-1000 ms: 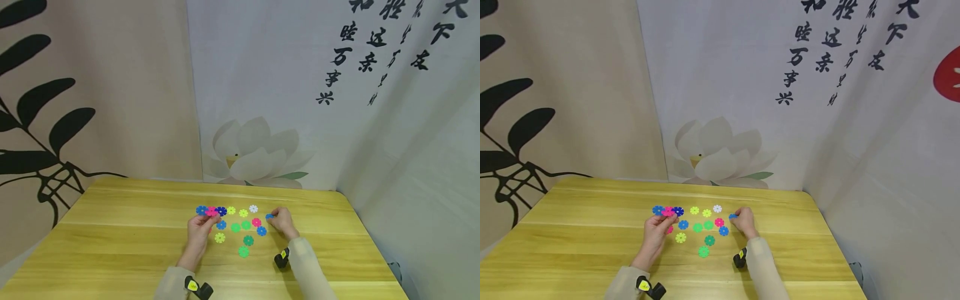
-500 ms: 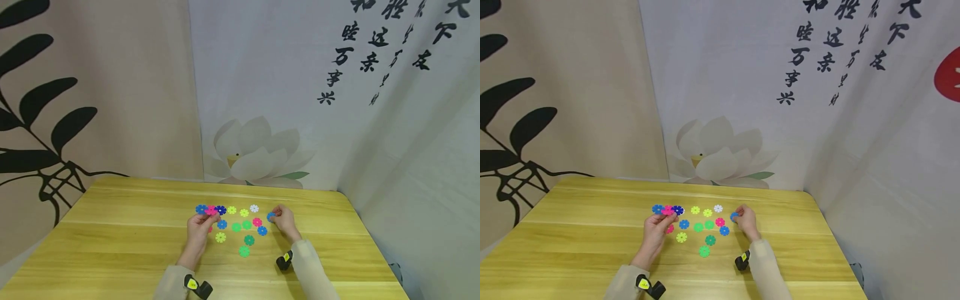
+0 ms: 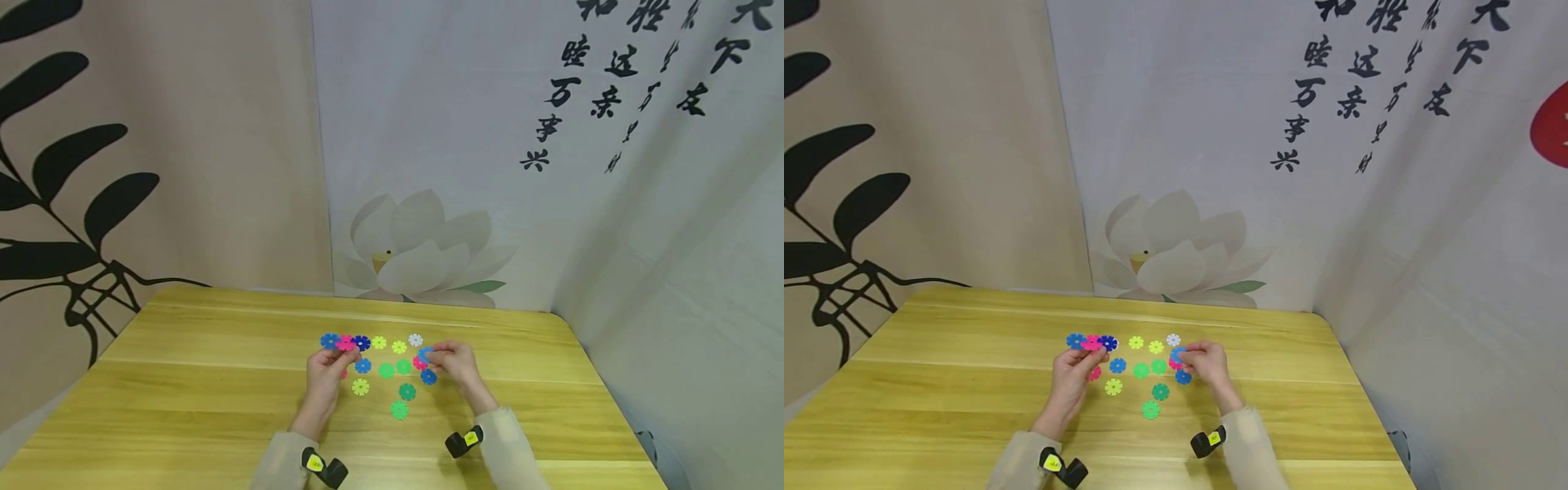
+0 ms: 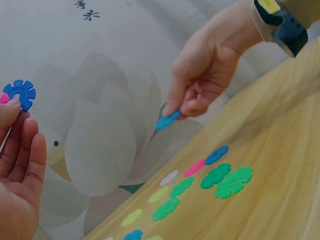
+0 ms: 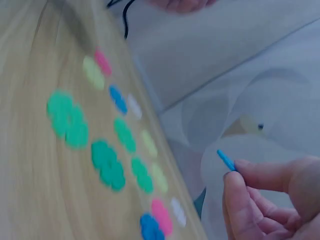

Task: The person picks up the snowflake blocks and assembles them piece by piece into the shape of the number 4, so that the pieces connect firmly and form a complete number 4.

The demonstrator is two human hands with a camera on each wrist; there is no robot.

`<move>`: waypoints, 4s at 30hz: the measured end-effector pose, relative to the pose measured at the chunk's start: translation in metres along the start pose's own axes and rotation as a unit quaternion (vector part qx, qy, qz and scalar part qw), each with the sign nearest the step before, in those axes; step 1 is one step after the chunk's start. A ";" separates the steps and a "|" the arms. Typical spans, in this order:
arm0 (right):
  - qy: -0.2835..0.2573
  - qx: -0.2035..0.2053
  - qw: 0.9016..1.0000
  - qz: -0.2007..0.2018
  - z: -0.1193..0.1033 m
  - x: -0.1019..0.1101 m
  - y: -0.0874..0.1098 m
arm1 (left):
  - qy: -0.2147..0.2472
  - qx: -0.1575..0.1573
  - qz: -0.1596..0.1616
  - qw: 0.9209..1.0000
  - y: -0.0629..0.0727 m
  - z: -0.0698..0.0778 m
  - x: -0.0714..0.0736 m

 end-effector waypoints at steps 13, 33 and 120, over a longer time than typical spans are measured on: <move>-0.080 0.016 0.991 -0.103 -0.040 -0.027 0.031 | 0.032 -0.002 -0.014 0.999 0.001 -0.004 -0.004; -0.147 0.015 0.979 -0.142 -0.055 -0.053 0.046 | 0.007 -0.038 -0.042 0.998 0.005 -0.009 -0.011; 0.255 0.086 0.962 -0.041 0.027 -0.003 0.005 | -0.007 -0.038 -0.032 0.999 0.001 -0.002 -0.005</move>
Point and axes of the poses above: each hand's wrist, its own y-axis away from the middle knuckle, its own x-axis out of the back of the hand, z = x × y, the point moved 4 cm from there along -y, towards the middle knuckle
